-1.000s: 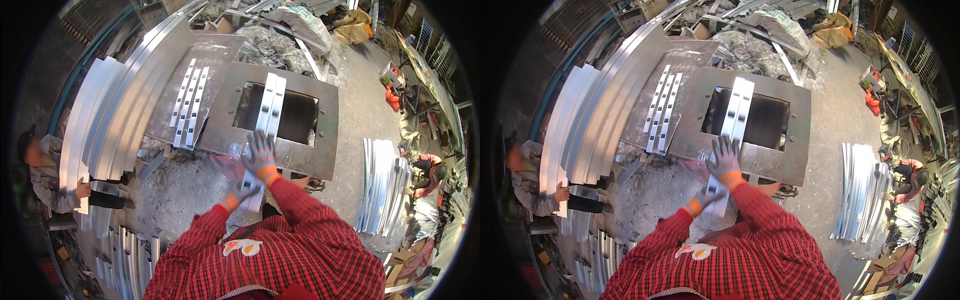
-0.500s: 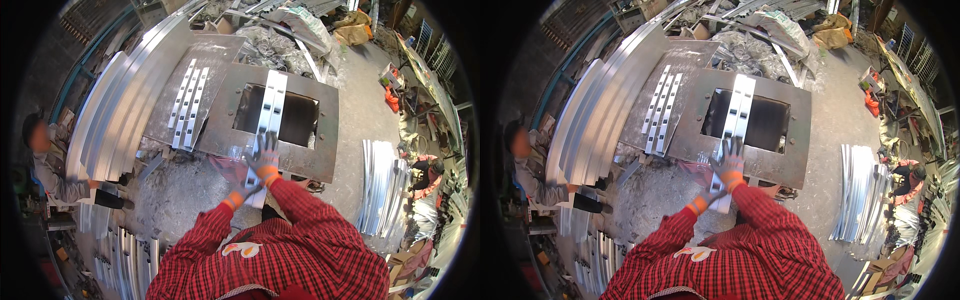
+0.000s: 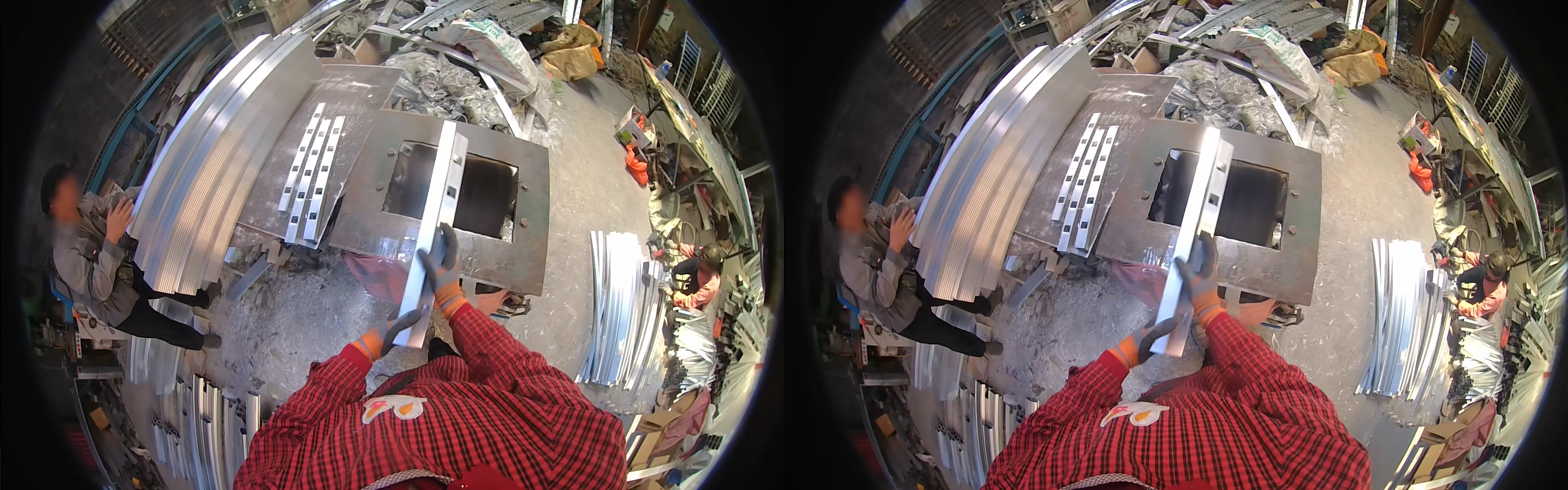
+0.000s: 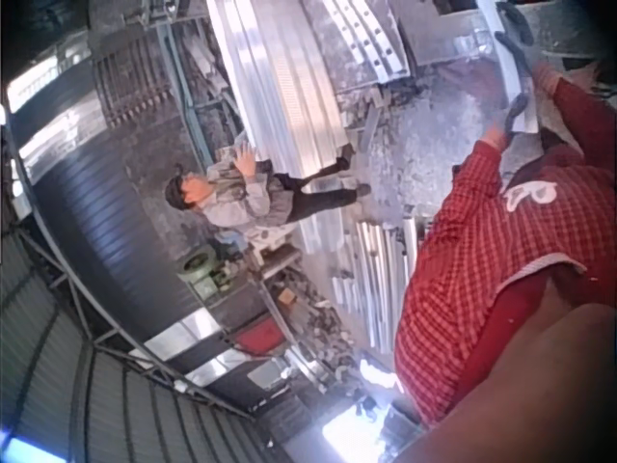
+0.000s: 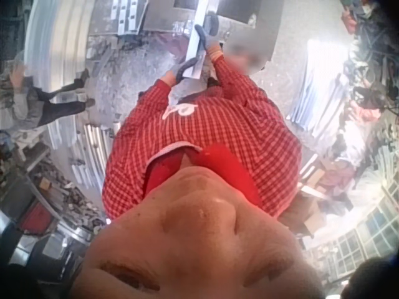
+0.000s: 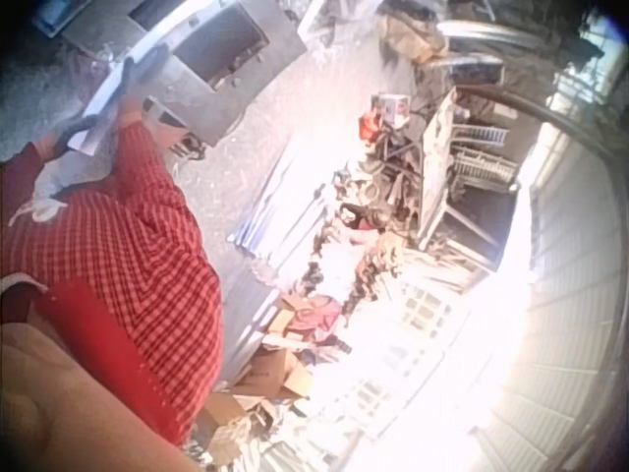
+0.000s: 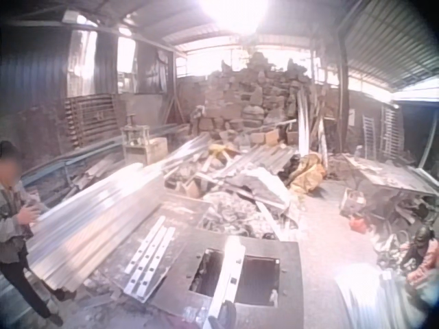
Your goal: The person repeatedly wipes the surfaces of long, silver metal parts with a red cloth. They handle the parts one at a time, turning them over to clean different sides, and place the cleaned parts on a nearby pile.
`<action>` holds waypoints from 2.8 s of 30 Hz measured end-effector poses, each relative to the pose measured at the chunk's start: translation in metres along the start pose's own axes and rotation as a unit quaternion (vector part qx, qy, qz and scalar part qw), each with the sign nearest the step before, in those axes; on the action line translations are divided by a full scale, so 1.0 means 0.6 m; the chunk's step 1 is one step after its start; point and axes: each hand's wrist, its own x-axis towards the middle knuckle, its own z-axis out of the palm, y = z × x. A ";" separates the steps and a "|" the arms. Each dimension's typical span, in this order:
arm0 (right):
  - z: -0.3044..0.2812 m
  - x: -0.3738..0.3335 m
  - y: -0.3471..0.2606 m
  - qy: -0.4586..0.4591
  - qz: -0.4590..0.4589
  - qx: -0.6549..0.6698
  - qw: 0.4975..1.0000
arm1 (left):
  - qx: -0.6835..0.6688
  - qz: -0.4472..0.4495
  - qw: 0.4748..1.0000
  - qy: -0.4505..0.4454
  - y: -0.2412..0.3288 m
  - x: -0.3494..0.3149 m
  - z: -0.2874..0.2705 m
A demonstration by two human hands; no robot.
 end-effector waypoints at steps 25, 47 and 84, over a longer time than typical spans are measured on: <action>-0.018 -0.186 0.010 -0.090 -0.028 -0.227 0.969 | -0.049 -0.137 0.982 0.122 -0.146 -0.094 0.088; -0.027 0.070 0.156 -0.278 -0.116 -0.637 0.710 | 0.209 -0.168 0.924 0.272 0.108 0.115 0.004; -0.086 -0.068 0.007 -0.266 0.164 -0.400 0.862 | 0.202 -0.028 0.952 0.230 -0.192 0.026 0.023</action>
